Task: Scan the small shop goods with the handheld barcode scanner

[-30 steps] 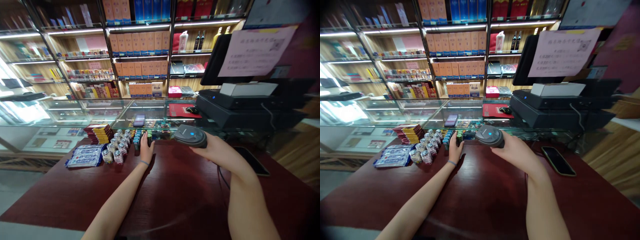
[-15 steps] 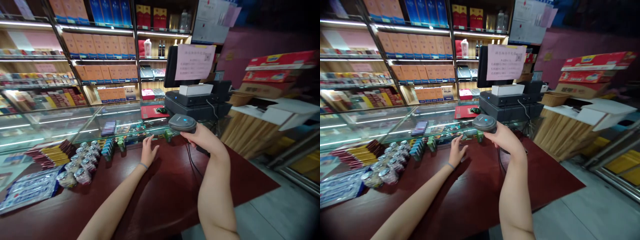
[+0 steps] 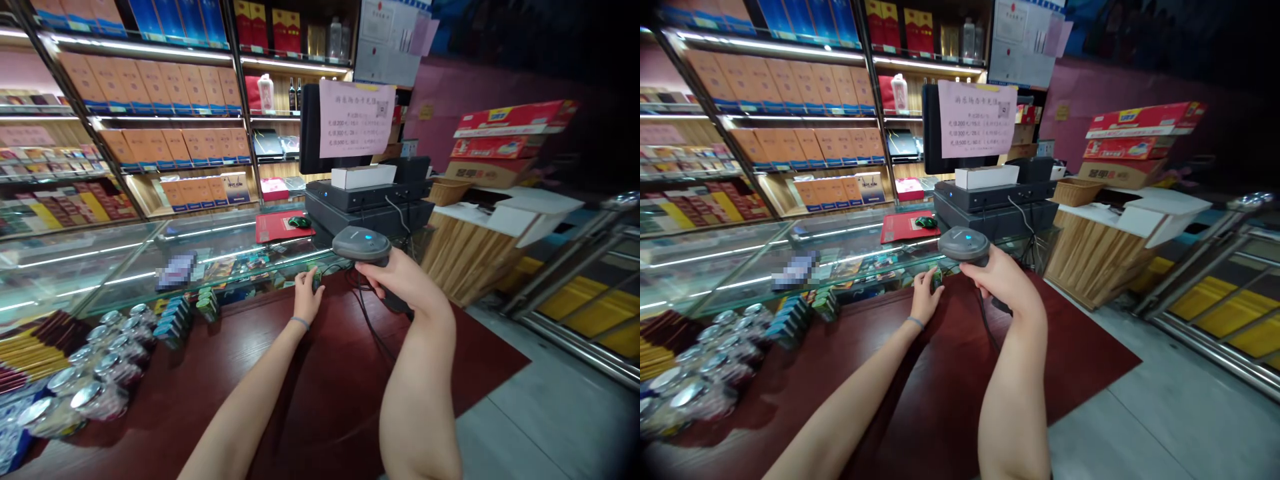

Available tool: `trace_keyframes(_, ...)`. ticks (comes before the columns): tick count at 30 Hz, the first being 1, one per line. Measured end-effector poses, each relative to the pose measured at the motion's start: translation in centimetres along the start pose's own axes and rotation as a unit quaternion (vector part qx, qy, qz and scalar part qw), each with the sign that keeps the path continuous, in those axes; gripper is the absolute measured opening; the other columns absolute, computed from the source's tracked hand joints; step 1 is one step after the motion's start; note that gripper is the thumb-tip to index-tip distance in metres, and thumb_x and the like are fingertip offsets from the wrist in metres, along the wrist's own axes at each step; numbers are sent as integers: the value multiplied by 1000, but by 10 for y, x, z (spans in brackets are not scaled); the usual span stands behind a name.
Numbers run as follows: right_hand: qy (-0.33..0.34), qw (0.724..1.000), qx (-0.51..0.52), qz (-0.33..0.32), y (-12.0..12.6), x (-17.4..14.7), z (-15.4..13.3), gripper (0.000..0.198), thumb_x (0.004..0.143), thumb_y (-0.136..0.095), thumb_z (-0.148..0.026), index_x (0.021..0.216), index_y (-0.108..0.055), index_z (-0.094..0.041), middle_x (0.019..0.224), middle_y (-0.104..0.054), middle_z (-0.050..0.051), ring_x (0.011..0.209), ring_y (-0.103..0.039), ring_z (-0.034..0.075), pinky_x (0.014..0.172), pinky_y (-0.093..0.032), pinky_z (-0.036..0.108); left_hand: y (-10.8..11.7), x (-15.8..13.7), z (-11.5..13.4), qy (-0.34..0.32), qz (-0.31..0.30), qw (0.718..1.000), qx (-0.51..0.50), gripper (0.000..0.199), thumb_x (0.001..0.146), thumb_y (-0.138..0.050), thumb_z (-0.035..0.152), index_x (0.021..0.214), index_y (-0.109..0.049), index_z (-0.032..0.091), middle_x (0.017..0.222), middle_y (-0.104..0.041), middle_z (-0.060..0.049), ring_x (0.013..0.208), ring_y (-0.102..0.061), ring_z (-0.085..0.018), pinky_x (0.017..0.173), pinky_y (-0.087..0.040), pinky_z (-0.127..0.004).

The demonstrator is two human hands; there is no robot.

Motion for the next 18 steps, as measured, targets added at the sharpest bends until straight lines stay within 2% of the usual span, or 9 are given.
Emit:
trace_keyframes(8,-10,1000,13,6,-2,3,-1,22,81,-67,-34,74,-50,-24,50,-54,-6,42,-51,12,48,-42,25,2,0,3,-43,-21,998,35,36,86,-59,6,119,-60,22,115,-56,-11,114,-56,-26,105,-45,-46)
trace_keyframes(12,5,1000,13,0,-5,3,-3,22,81,-67,-35,74,-49,-24,51,-54,-6,42,-50,12,48,-42,26,3,0,6,-51,-37,997,51,29,88,-55,6,111,-61,21,112,-62,-10,110,-57,-27,101,-46,-45)
trace_keyframes(15,13,1000,3,-7,-9,3,-4,23,81,-67,-36,73,-49,-24,51,-54,-6,41,-50,12,47,-41,26,7,-3,8,-50,-27,998,23,24,89,-55,9,110,-60,20,109,-63,-10,106,-58,-25,99,-46,-43)
trace_keyframes(18,20,1000,-7,-10,-12,3,-7,24,82,-66,-37,71,-49,-24,50,-55,-6,41,-50,12,48,-41,26,22,-9,7,-26,8,998,-49,22,91,-56,14,112,-57,20,110,-62,-9,102,-60,-22,95,-49,-38)
Point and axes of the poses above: each hand's wrist, its own x-axis towards the middle knuckle, its own y-axis out of the back of the hand, z = x × y, the point moved 1 cm from there along x, towards the middle knuckle
